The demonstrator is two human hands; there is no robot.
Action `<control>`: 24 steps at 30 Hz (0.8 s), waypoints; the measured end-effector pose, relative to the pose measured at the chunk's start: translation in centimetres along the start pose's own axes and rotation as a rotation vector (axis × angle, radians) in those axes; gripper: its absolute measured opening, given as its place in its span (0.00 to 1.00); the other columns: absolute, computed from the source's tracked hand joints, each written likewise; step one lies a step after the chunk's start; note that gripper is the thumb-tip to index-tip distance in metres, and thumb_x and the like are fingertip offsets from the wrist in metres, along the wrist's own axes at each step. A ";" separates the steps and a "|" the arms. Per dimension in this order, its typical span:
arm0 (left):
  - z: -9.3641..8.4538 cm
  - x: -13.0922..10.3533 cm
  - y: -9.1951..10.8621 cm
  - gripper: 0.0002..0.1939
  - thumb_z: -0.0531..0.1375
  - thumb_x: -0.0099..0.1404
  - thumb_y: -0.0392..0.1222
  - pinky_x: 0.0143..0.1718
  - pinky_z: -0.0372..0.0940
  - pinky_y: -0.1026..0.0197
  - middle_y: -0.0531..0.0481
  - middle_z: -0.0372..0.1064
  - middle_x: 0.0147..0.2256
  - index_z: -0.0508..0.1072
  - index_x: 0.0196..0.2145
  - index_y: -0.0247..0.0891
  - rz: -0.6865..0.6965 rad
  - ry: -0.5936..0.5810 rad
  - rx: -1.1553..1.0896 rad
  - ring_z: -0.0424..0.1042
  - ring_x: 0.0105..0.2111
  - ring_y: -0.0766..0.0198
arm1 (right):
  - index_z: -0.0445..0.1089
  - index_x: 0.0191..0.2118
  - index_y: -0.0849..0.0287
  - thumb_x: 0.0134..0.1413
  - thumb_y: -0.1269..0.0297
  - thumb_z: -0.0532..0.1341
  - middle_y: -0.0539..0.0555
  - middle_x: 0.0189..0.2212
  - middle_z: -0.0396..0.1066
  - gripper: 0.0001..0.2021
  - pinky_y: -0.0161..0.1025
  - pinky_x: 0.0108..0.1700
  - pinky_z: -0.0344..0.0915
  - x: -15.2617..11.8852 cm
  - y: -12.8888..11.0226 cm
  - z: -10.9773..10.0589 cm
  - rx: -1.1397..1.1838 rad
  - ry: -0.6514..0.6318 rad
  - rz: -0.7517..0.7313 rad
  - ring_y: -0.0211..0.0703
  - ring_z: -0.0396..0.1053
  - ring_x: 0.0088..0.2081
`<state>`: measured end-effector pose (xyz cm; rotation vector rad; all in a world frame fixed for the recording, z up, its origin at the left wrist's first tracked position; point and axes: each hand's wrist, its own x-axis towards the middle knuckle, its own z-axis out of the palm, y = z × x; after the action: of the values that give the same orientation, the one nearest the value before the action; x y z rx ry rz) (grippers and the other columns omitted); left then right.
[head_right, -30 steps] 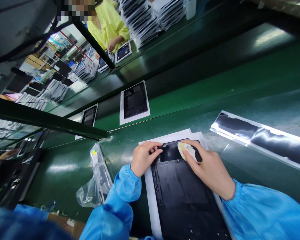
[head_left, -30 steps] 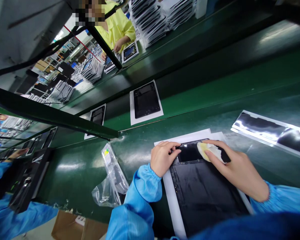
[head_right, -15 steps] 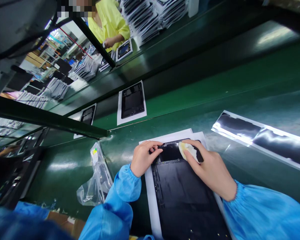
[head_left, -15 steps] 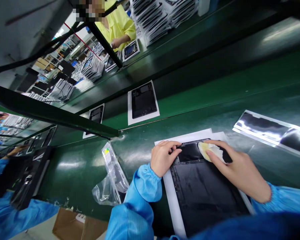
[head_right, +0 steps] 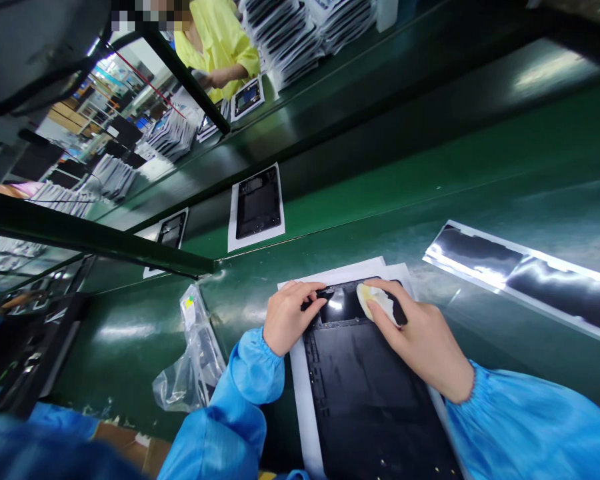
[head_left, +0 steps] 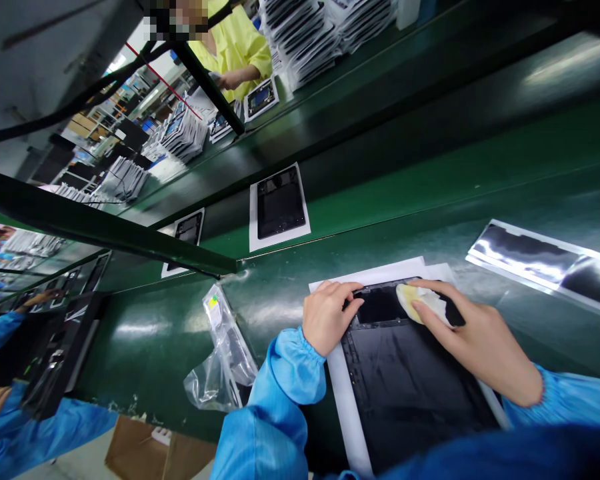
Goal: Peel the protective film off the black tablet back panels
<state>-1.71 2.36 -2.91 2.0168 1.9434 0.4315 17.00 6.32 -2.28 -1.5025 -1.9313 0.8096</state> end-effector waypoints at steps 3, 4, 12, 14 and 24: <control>-0.2 -0.2 0.4 0.14 0.58 0.63 0.44 0.31 0.63 0.62 0.52 0.72 0.32 0.70 0.48 0.44 0.104 0.045 0.245 0.67 0.36 0.60 | 0.63 0.35 0.52 0.38 0.54 0.48 0.41 0.08 0.61 0.16 0.36 0.15 0.54 0.0 -0.1 0.0 -0.002 0.005 -0.011 0.32 0.47 0.04; -0.3 -0.3 0.4 0.15 0.58 0.63 0.44 0.31 0.63 0.61 0.50 0.72 0.32 0.70 0.48 0.42 0.123 0.075 0.330 0.67 0.36 0.59 | 0.63 0.35 0.52 0.38 0.54 0.48 0.41 0.08 0.60 0.16 0.36 0.15 0.54 0.0 -0.1 0.0 -0.003 0.008 -0.012 0.32 0.47 0.04; -0.5 -2.6 -0.3 0.14 0.54 0.66 0.37 0.35 0.64 0.62 0.50 0.71 0.44 0.68 0.49 0.42 0.346 0.088 0.601 0.68 0.42 0.63 | 0.63 0.35 0.52 0.38 0.55 0.48 0.37 0.04 0.51 0.16 0.35 0.14 0.52 0.0 0.1 0.1 0.007 0.015 -0.031 0.33 0.47 0.03; -0.3 -2.9 -0.2 0.15 0.52 0.67 0.36 0.36 0.65 0.63 0.49 0.71 0.45 0.67 0.51 0.39 0.330 0.098 0.647 0.68 0.43 0.64 | 0.63 0.35 0.52 0.39 0.54 0.47 0.36 0.03 0.46 0.16 0.34 0.13 0.52 0.0 0.1 0.1 -0.013 0.023 -0.052 0.34 0.47 0.03; -0.9 -4.7 -0.9 0.16 0.47 0.69 0.36 0.40 0.66 0.61 0.55 0.72 0.49 0.71 0.47 0.43 0.508 0.093 0.530 0.68 0.48 0.61 | 0.64 0.36 0.51 0.41 0.55 0.47 0.40 0.03 0.53 0.16 0.34 0.12 0.49 -0.1 -0.8 1.3 -0.174 0.046 -0.206 0.41 0.56 0.06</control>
<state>-3.06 -2.33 -2.46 2.8926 1.6987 0.1175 15.51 5.94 -2.56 -1.3759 -2.1244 0.5249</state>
